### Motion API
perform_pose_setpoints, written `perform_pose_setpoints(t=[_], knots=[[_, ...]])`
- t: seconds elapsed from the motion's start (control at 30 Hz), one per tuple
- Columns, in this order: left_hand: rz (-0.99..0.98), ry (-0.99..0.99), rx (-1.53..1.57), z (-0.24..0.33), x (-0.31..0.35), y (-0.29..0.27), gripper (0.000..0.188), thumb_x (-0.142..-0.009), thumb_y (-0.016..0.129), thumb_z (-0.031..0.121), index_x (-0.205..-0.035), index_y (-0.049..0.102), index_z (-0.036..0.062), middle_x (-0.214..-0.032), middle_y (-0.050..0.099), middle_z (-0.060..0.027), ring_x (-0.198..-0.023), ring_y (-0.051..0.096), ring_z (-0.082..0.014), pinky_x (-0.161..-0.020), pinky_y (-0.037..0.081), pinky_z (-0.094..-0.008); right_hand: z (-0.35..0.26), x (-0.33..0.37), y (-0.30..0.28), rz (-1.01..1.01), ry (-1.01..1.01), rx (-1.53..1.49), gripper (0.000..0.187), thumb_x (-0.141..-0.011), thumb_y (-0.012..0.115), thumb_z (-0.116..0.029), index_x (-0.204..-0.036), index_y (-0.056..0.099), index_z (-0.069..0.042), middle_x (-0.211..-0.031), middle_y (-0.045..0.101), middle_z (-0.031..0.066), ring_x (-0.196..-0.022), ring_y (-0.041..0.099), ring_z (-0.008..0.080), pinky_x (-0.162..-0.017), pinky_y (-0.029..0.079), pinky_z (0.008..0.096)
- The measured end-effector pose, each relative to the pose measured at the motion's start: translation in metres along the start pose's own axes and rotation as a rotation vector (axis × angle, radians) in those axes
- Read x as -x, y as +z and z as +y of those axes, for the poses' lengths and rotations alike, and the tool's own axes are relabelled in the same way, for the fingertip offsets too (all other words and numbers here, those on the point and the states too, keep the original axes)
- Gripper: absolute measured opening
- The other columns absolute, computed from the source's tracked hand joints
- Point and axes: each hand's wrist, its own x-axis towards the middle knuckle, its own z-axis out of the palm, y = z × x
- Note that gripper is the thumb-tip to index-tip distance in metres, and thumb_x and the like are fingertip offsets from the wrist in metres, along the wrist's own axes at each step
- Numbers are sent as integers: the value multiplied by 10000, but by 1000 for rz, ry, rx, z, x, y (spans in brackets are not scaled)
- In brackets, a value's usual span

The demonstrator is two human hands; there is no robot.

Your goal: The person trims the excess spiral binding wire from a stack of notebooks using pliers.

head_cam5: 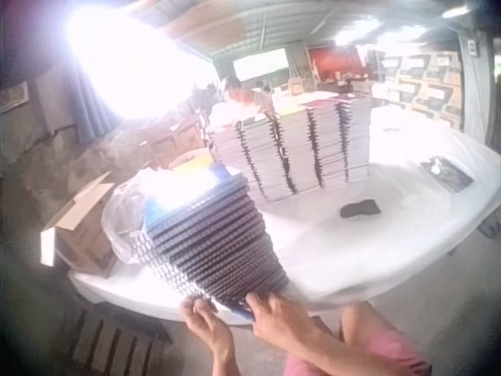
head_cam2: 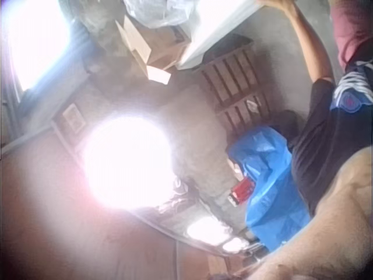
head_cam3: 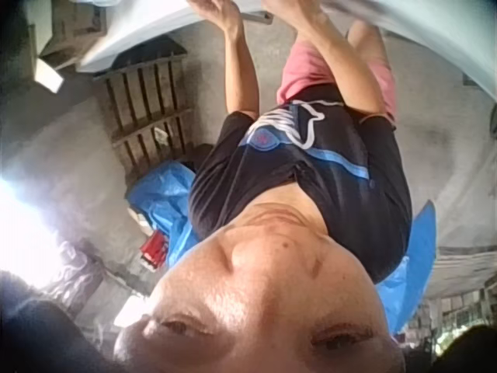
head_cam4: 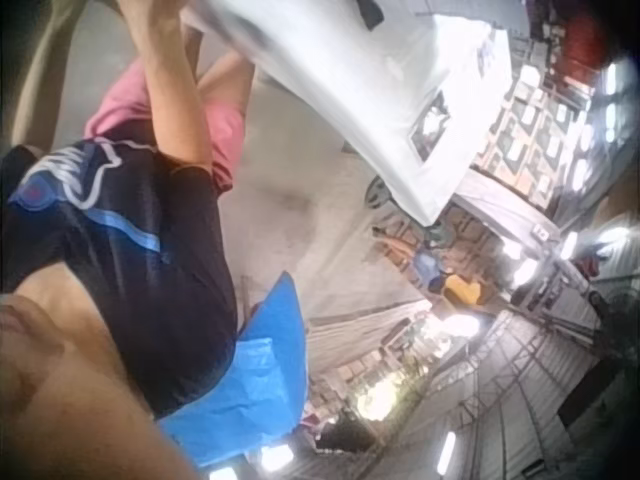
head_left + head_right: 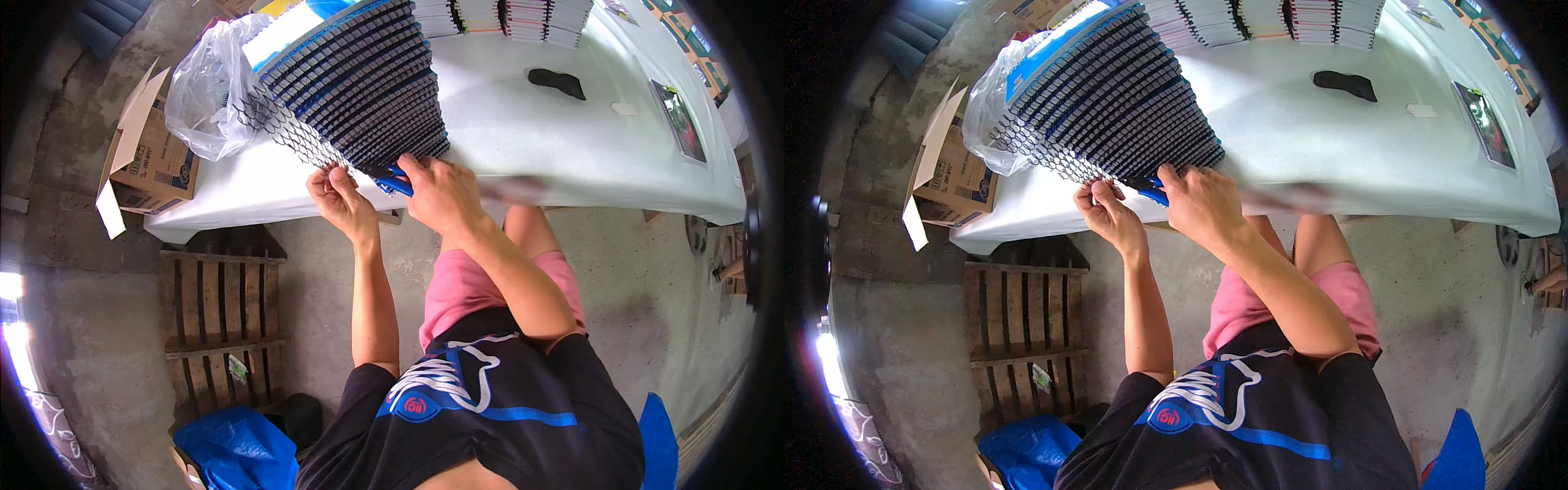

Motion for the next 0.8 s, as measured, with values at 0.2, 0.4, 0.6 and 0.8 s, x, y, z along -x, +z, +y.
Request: perform_pose_setpoints(t=[0.2,0.4,0.6,0.8], knots=[[35,-19,30,5,1,1,173,-947,542,188,-904,480,33,-785,558,-21,-626,453,-45,-554,382,-174,-3,0,-3,53,-22,24,205,-728,614,-85,-926,564,-107,-689,621,101,-630,637,333,-575,512,439],[-4,-83,171,3,2,-6,179,-924,580,156,-991,541,-6,-853,593,-39,-705,500,-60,-627,418,-187,-1,1,-7,113,-52,53,324,-689,684,-151,-998,588,-139,-851,604,65,-831,596,266,-726,438,400],[-18,-188,164,16,8,-11,308,-884,630,102,-1148,510,0,-946,636,-68,-810,553,-84,-734,433,-212,-1,6,-18,119,1,66,431,-639,737,-218,-1038,588,-150,-928,553,45,-897,533,230,-801,381,382],[-22,-196,190,19,8,-16,431,-872,637,75,-1245,426,22,-949,642,-80,-814,562,-84,-751,437,-210,-8,2,-17,132,-30,112,419,-642,739,-233,-1025,590,-153,-912,550,44,-896,536,230,-813,383,391]])
